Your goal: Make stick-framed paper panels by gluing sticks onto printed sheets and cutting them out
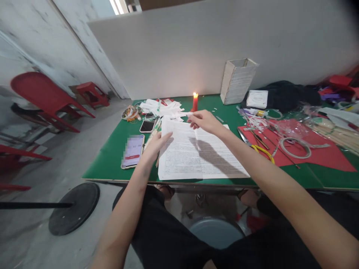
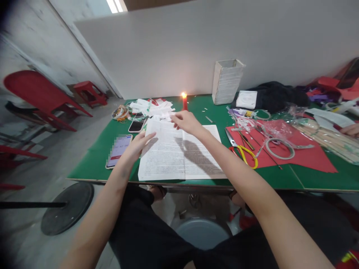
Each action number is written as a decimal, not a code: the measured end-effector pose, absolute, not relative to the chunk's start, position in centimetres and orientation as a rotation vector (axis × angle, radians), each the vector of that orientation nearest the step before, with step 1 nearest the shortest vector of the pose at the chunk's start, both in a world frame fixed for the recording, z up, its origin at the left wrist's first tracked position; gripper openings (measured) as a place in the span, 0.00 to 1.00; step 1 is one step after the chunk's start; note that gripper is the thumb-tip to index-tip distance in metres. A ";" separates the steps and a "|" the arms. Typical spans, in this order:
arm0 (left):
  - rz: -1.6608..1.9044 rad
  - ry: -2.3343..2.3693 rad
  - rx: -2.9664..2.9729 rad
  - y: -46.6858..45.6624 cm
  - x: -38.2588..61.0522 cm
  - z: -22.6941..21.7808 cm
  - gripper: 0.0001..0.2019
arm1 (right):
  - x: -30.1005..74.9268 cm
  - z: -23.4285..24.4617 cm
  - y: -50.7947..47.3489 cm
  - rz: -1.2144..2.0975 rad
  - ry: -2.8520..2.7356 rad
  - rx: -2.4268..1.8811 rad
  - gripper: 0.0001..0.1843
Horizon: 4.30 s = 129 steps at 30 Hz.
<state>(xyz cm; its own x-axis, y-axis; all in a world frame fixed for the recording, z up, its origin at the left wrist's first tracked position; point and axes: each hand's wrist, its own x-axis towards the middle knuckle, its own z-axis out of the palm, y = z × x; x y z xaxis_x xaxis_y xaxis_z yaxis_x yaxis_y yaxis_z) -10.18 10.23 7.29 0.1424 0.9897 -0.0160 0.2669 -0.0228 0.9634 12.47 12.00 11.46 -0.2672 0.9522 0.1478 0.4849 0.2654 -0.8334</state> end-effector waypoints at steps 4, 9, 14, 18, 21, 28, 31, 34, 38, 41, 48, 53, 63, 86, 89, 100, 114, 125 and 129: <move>0.916 1.474 1.521 10.5 -11.1 6.2 0.09 | 15.1 5.7 13.0 0.564 -1.921 -1.514 0.15; 0.886 1.612 1.517 9.8 -12.4 6.7 0.14 | 15.1 0.4 13.0 0.560 -1.984 -1.474 0.22; 0.817 1.633 1.475 8.6 -13.3 6.6 0.15 | 14.9 -1.8 13.2 0.390 -2.084 -1.539 0.27; 0.807 1.652 1.467 8.4 -13.5 6.3 0.13 | 14.9 -2.1 13.4 0.359 -2.085 -1.561 0.27; 0.787 1.680 1.485 8.3 -13.5 6.1 0.14 | 14.9 -1.9 13.4 0.387 -2.068 -1.560 0.27; 0.745 1.853 1.688 8.0 -13.0 6.5 0.18 | 14.9 -1.8 13.3 0.376 -2.077 -1.558 0.27; 0.726 1.976 1.768 7.4 -12.9 6.9 0.18 | 14.9 -2.0 13.4 0.382 -2.059 -1.548 0.27; 0.696 2.071 1.818 6.2 -12.7 7.1 0.17 | 14.9 -2.4 13.6 0.385 -2.048 -1.538 0.27; 0.628 2.183 1.924 4.5 -12.3 7.1 0.16 | 15.0 -2.7 13.8 0.368 -2.058 -1.535 0.27; 0.576 2.225 1.972 3.8 -12.3 7.4 0.17 | 15.1 -2.7 13.8 0.357 -2.070 -1.536 0.27; 0.575 2.357 1.914 2.5 -14.0 8.4 0.16 | 15.0 -2.2 13.4 0.342 -2.100 -1.543 0.28; 0.651 2.377 1.851 1.0 -14.9 9.5 0.14 | 15.1 -2.2 13.5 0.335 -2.104 -1.540 0.28; 0.744 2.484 1.756 -1.3 -15.3 12.0 0.14 | 15.2 -2.8 13.7 0.331 -2.089 -1.505 0.28; 0.267 0.949 3.112 -0.1 2.2 9.8 0.11 | 23.1 4.2 0.9 1.259 -1.044 -1.200 0.51; 0.164 0.862 3.104 -1.2 4.3 4.7 0.10 | 27.4 4.3 -2.7 0.965 -0.961 -1.228 0.39; 0.566 1.055 1.981 -10.0 0.9 0.3 0.23 | 29.7 0.4 -7.1 0.450 -1.320 -1.788 0.21; 1.086 1.290 0.686 -7.0 -6.2 2.5 0.30 | 29.9 3.3 -2.3 0.225 -1.891 -2.419 0.04; 0.827 1.296 0.857 -1.5 -6.1 4.7 0.16 | 33.0 3.5 -2.3 0.425 -1.621 -2.313 0.17; 0.724 1.385 0.927 -0.6 -6.4 4.7 0.19 | 32.9 4.6 -4.4 0.754 -1.357 -2.064 0.20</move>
